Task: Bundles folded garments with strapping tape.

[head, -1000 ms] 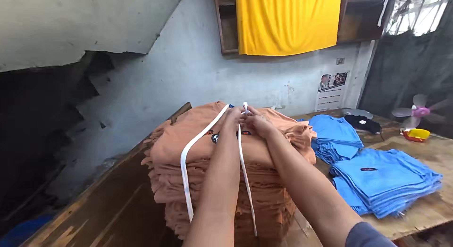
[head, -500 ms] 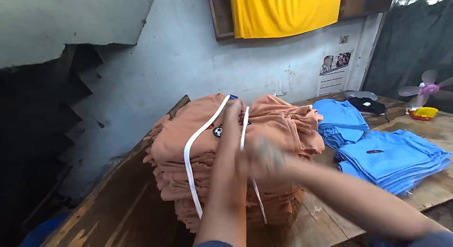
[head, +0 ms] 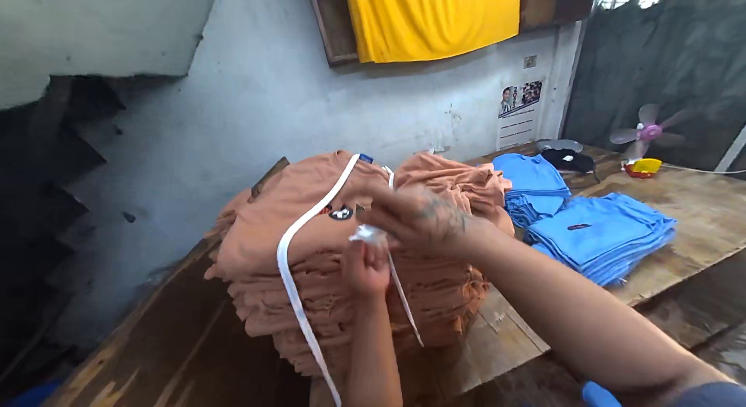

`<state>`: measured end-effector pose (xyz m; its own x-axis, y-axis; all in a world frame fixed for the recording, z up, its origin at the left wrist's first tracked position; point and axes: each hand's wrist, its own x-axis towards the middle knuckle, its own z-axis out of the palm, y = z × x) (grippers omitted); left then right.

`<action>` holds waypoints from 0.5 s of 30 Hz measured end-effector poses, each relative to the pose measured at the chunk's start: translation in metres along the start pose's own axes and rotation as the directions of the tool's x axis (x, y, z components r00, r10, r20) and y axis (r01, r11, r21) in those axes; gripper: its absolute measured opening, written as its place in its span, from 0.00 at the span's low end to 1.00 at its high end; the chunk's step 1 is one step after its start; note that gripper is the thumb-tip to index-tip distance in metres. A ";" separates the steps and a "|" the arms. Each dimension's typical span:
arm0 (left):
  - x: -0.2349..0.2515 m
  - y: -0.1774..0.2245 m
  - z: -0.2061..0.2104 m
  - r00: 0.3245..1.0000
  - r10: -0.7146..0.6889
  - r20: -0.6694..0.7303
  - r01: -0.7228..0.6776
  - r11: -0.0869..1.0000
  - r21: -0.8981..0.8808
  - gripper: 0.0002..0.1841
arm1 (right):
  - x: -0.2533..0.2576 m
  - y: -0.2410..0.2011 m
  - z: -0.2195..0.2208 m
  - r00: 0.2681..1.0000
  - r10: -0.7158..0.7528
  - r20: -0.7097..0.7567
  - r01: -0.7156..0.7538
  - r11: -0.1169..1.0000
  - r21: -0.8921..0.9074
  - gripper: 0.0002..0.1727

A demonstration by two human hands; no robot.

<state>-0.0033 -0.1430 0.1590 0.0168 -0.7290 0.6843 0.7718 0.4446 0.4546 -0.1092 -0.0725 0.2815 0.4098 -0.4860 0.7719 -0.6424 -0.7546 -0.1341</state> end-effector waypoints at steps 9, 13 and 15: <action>0.027 -0.023 -0.026 0.981 -0.134 0.141 0.130 0.991 0.033 0.24 | 0.010 0.167 0.045 0.681 0.584 0.442 -0.468 0.811 -0.351 0.23; -0.097 0.028 -0.040 0.973 -0.228 -0.017 0.227 0.956 0.188 0.16 | 0.006 0.195 0.059 0.684 0.604 0.408 -0.427 0.786 -0.448 0.23; -0.192 0.068 -0.054 0.963 -0.268 -0.016 0.264 0.936 0.234 0.17 | 0.002 0.195 0.066 0.684 0.574 0.450 -0.370 0.805 -0.464 0.23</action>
<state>0.0806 -0.0007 0.0273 -0.1803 -0.8297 0.5283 0.5783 0.3451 0.7393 -0.1911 -0.2494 0.2161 0.2033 -0.9641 0.1710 -0.9691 -0.2231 -0.1054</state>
